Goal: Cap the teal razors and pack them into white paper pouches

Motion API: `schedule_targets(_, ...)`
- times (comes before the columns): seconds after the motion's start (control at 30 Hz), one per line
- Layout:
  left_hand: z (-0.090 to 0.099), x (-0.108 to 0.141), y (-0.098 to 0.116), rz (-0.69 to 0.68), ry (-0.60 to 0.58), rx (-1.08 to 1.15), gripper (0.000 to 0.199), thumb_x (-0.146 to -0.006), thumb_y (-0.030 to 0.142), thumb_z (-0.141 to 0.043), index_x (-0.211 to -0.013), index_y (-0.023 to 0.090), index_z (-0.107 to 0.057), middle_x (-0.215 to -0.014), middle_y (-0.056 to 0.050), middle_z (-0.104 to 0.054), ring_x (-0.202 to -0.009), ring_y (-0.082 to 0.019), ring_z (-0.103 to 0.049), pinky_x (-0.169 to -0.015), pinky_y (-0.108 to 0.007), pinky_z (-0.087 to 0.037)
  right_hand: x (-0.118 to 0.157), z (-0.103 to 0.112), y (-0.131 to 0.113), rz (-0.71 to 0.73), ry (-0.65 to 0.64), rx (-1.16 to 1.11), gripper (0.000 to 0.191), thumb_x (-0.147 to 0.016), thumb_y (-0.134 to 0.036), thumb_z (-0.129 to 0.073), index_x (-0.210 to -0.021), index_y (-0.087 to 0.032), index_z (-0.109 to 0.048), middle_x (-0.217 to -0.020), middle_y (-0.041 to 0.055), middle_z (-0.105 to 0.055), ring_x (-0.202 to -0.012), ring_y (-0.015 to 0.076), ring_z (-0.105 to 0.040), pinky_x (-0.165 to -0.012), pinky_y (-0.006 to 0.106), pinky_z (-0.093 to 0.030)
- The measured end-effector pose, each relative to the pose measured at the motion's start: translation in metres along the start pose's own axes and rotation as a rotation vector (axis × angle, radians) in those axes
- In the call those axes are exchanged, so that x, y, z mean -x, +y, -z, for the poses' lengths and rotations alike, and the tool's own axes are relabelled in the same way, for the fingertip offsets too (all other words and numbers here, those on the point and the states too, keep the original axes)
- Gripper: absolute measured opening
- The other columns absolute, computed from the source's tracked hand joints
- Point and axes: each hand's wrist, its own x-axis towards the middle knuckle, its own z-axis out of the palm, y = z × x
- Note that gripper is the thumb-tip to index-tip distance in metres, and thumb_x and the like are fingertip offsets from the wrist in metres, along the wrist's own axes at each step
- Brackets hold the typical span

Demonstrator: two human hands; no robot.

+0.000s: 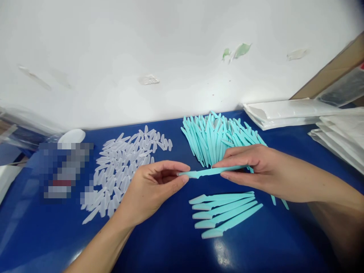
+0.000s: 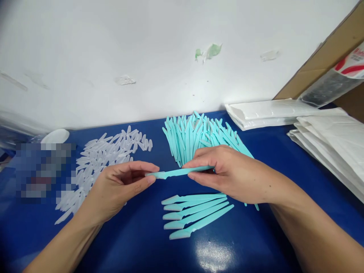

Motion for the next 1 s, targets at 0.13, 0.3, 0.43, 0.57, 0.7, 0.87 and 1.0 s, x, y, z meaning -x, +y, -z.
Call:
schedule_targets(0.13, 0.008, -0.003, 0.001, 0.087, -0.054, 0.045, 0.019, -0.090, 0.036, -0.086, -0.107, 0.026, -0.086, -0.086, -0.002, -0.083, -0.074, -0.012, -0.076, -0.071, -0.019, -0.063, -0.002, 0.001, 0.002, 0.006, -0.013, 0.020, 0.022, -0.103, -0.040, -0.064, -0.099, -0.026, -0.080, -0.082, -0.0019, -0.061, -0.067, 0.0100, -0.056, -0.061, 0.025, -0.042)
schedule_targets(0.3, 0.034, -0.003, 0.004, 0.046, 0.062, 0.020, 0.021, -0.091, 0.038, -0.086, -0.108, 0.028, -0.086, -0.087, -0.002, -0.081, -0.076, -0.012, -0.075, -0.072, -0.018, -0.062, 0.000, 0.006, 0.004, -0.015, 0.045, 0.040, 0.026, -0.103, -0.044, -0.064, -0.101, -0.025, -0.082, -0.079, -0.0010, -0.058, -0.065, 0.0117, -0.052, -0.060, 0.028, -0.040)
schedule_targets(0.43, 0.041, 0.000, 0.007, 0.009, 0.102, -0.158, 0.033, -0.089, 0.042, -0.087, -0.120, 0.030, -0.083, -0.091, -0.002, -0.080, -0.080, -0.014, -0.073, -0.075, -0.022, -0.061, 0.000, 0.008, 0.005, -0.022, 0.049, 0.050, 0.027, -0.103, -0.045, -0.064, -0.107, -0.027, -0.083, -0.078, -0.0011, -0.056, -0.063, 0.0117, -0.048, -0.059, 0.029, -0.038)
schedule_targets(0.57, 0.036, -0.001, 0.012, 0.034, 0.000, -0.348, 0.031, -0.101, 0.052, -0.069, -0.101, 0.023, -0.081, -0.078, 0.000, -0.070, -0.067, -0.012, -0.064, -0.065, -0.022, -0.054, 0.000, 0.007, 0.004, 0.002, 0.051, 0.064, 0.027, -0.104, -0.045, -0.064, -0.107, -0.026, -0.083, -0.078, -0.0012, -0.056, -0.063, 0.0114, -0.048, -0.059, 0.029, -0.038)
schedule_targets(0.7, 0.032, -0.001, 0.014, 0.088, -0.115, -0.385, 0.044, -0.106, 0.059, -0.057, -0.091, 0.021, -0.074, -0.070, 0.002, -0.061, -0.064, -0.011, -0.060, -0.061, -0.022, -0.049, 0.000, 0.008, 0.002, -0.012, 0.035, 0.053, 0.027, -0.103, -0.045, -0.064, -0.100, -0.025, -0.082, -0.078, -0.0012, -0.056, -0.064, 0.0113, -0.049, -0.060, 0.028, -0.039)
schedule_targets(0.87, 0.028, 0.000, 0.015, 0.147, -0.121, -0.338, 0.046, -0.103, 0.062, -0.058, -0.097, 0.019, -0.074, -0.069, 0.002, -0.063, -0.061, -0.012, -0.061, -0.057, -0.022, -0.048, -0.001, 0.007, 0.003, -0.045, -0.004, 0.040, 0.027, -0.103, -0.046, -0.064, -0.099, -0.026, -0.081, -0.081, -0.0006, -0.058, -0.067, 0.0127, -0.054, -0.062, 0.029, -0.041)
schedule_targets(1.0, 0.022, -0.001, 0.013, 0.154, -0.142, -0.311, 0.045, -0.103, 0.061, -0.060, -0.096, 0.020, -0.075, -0.067, 0.002, -0.065, -0.060, -0.012, -0.061, -0.056, -0.022, -0.047, 0.000, 0.006, 0.003, -0.037, -0.033, 0.035, 0.025, -0.102, -0.044, -0.065, -0.099, -0.026, -0.082, -0.081, 0.0001, -0.060, -0.067, 0.0138, -0.055, -0.063, 0.030, -0.041)
